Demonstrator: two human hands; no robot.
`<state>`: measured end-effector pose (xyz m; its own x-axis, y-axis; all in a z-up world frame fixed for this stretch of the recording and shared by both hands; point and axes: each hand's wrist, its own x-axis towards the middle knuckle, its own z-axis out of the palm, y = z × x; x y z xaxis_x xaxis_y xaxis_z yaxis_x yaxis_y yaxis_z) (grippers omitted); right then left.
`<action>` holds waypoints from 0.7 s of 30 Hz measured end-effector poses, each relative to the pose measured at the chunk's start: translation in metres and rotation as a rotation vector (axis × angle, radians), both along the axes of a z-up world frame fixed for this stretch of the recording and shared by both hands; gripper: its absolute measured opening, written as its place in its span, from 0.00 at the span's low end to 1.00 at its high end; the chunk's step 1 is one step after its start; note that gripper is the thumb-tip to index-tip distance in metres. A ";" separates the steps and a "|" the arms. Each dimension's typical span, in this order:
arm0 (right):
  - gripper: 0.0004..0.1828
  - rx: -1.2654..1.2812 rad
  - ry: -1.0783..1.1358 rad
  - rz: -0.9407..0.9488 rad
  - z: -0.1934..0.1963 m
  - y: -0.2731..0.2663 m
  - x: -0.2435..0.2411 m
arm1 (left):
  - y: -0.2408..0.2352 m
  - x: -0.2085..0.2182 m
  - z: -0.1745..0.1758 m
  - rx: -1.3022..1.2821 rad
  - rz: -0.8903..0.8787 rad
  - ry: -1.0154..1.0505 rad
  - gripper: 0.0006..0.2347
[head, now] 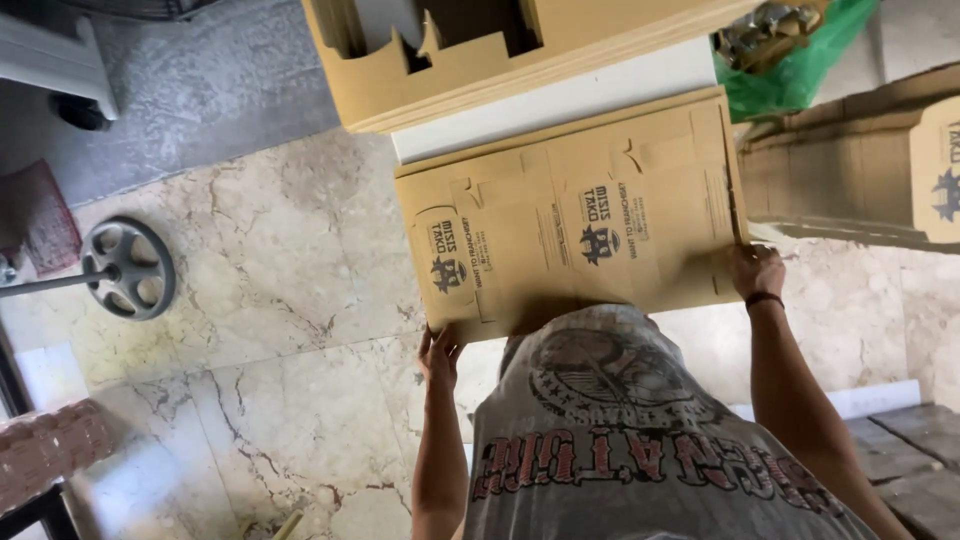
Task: Folding flat cardboard sheets into specific shapes and stacking the finished products.
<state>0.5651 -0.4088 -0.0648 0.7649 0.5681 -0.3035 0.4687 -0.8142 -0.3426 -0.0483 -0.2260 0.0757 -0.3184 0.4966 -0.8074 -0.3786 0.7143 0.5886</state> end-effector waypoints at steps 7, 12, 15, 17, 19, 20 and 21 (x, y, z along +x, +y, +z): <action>0.18 0.167 0.140 -0.006 0.075 0.030 -0.021 | -0.001 -0.003 -0.005 -0.009 -0.011 -0.040 0.30; 0.14 -0.150 0.661 0.452 -0.034 -0.015 0.063 | 0.002 0.001 -0.010 -0.016 0.007 0.015 0.33; 0.22 -0.285 -0.012 1.044 -0.038 -0.022 0.055 | 0.002 -0.002 -0.017 -0.043 -0.035 0.011 0.32; 0.22 -0.283 0.582 0.424 0.098 0.008 0.006 | 0.005 -0.018 -0.029 -0.138 -0.307 0.393 0.39; 0.25 -0.244 1.080 -0.267 0.175 0.069 -0.003 | 0.021 0.017 -0.002 -0.217 -0.593 0.753 0.48; 0.27 -0.243 1.206 -0.287 0.172 0.068 0.000 | 0.036 0.058 0.035 -0.113 -0.724 0.928 0.44; 0.29 -0.231 1.328 -0.300 0.167 0.073 0.005 | 0.052 0.103 0.075 0.009 -0.847 1.096 0.40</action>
<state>0.5698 -0.3358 0.1019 -0.0866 0.2723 -0.9583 -0.3022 -0.9238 -0.2352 0.0544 -0.1738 0.1511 -0.3836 0.8588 -0.3394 0.8182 0.4866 0.3064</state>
